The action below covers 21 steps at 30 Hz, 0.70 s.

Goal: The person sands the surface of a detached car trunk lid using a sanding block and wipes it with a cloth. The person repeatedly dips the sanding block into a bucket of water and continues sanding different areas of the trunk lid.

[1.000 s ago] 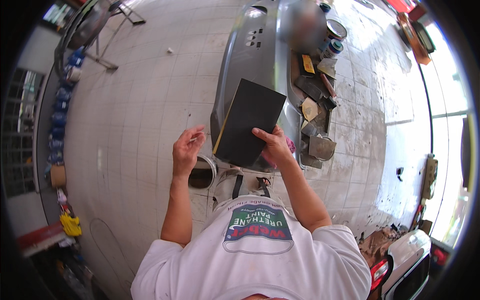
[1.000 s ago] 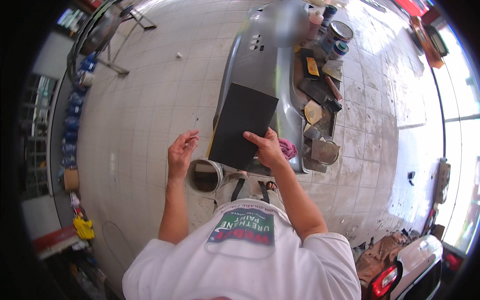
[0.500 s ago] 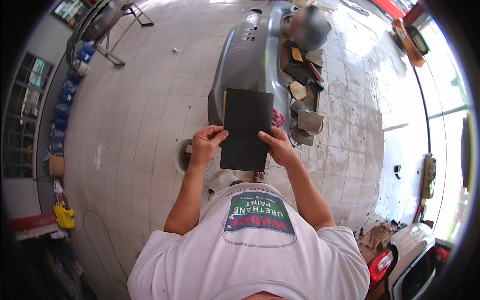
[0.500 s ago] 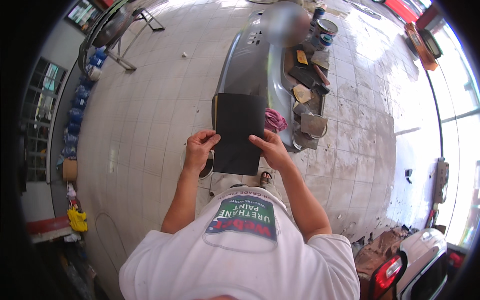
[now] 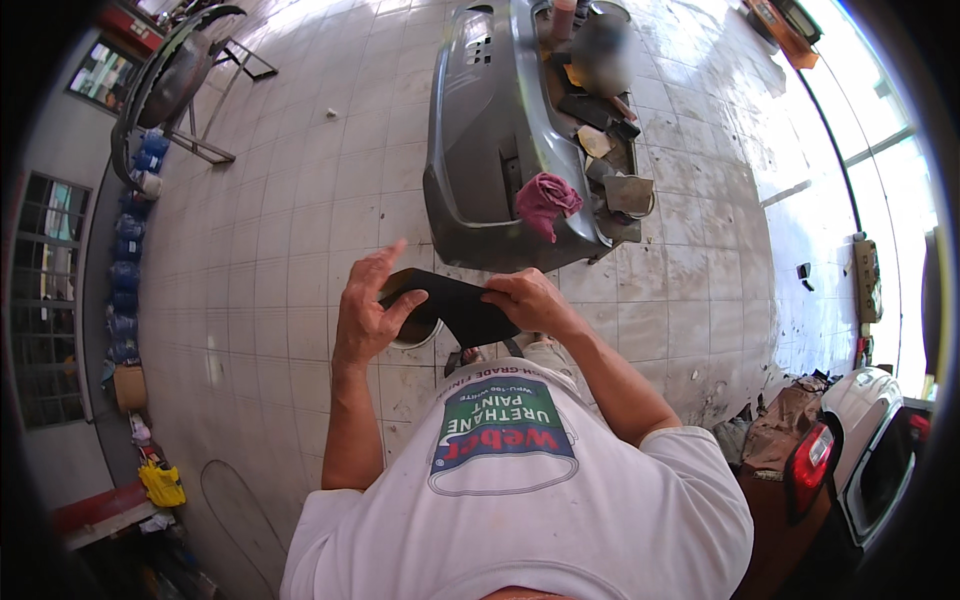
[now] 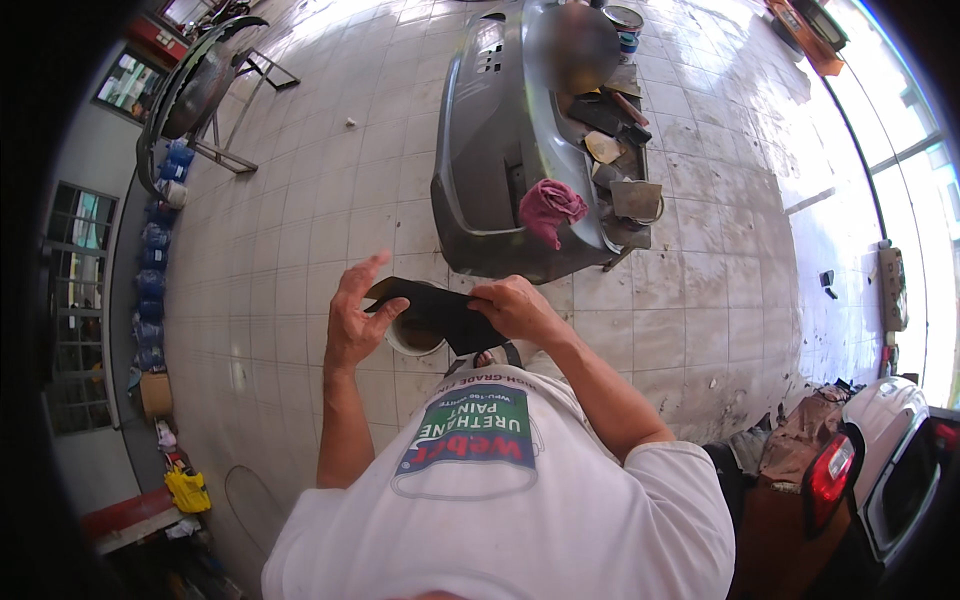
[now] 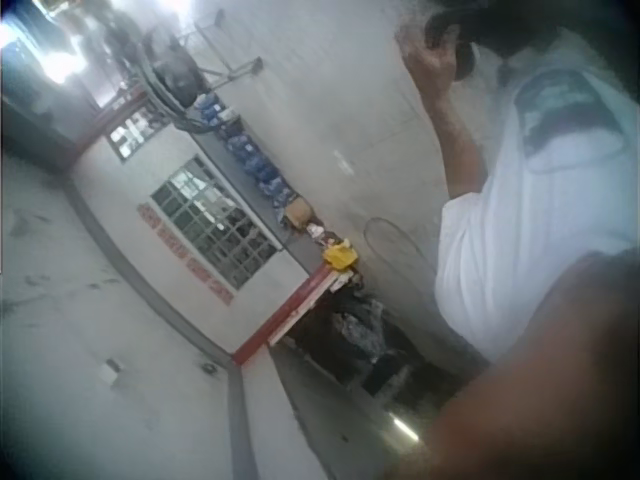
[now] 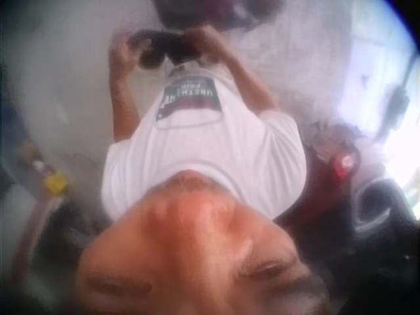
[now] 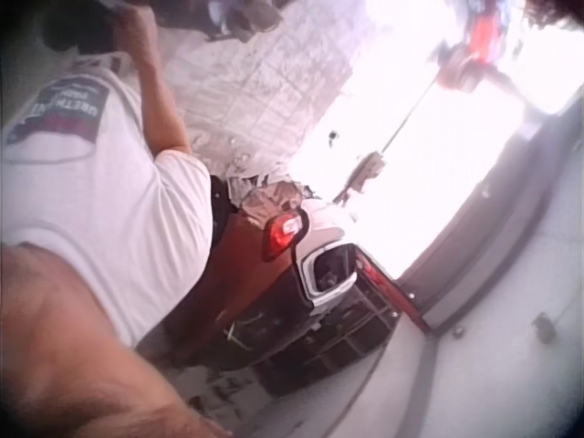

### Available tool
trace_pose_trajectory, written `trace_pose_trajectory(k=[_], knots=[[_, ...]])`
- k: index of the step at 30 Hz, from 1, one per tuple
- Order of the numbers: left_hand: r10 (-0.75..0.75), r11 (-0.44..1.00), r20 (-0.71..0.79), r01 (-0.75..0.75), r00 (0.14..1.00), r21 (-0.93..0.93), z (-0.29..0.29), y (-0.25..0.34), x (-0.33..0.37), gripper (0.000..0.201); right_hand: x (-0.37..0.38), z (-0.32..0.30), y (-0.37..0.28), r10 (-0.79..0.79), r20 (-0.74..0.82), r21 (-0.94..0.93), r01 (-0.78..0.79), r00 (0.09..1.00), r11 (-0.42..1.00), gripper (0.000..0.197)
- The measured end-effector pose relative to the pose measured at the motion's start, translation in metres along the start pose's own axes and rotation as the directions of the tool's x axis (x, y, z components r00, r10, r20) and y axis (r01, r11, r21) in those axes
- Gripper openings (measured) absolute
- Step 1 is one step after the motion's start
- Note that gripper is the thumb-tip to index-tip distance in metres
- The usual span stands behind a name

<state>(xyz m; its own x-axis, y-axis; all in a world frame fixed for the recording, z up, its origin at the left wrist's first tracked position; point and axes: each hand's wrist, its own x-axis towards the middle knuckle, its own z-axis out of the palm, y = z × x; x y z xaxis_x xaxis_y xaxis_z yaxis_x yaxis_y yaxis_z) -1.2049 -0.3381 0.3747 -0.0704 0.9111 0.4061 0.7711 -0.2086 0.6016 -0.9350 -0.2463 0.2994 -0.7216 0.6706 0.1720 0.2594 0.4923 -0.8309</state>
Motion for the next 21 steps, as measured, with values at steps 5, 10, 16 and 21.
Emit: trace_pose_trajectory(k=[5, 10, 16, 21], knots=[[-0.12, 0.979, 0.038, 0.125, 0.992, -0.164, -0.027, -0.003, -0.017, 0.008, 0.021, 0.014, -0.037, -0.029, 0.075, 0.039, 0.026, 0.997, 0.999, 0.017], [-0.089, 0.974, 0.035, 0.094, 0.995, -0.207, -0.025, 0.004, -0.028, 0.01, 0.047, 0.028, -0.065, -0.214, -0.038, 0.056, 0.216, 0.976, 0.975, 0.026], [-0.089, 0.96, -0.033, 0.077, 0.996, -0.269, -0.022, 0.007, -0.036, 0.012, 0.057, 0.032, -0.06, -0.222, 0.151, -0.04, 0.23, 0.963, 0.972, 0.037], [0.0, 0.984, -0.211, -0.037, 0.977, -0.172, -0.018, 0.005, -0.033, 0.018, 0.051, 0.006, -0.077, -0.196, 0.109, -0.011, 0.198, 0.975, 0.98, 0.04]])
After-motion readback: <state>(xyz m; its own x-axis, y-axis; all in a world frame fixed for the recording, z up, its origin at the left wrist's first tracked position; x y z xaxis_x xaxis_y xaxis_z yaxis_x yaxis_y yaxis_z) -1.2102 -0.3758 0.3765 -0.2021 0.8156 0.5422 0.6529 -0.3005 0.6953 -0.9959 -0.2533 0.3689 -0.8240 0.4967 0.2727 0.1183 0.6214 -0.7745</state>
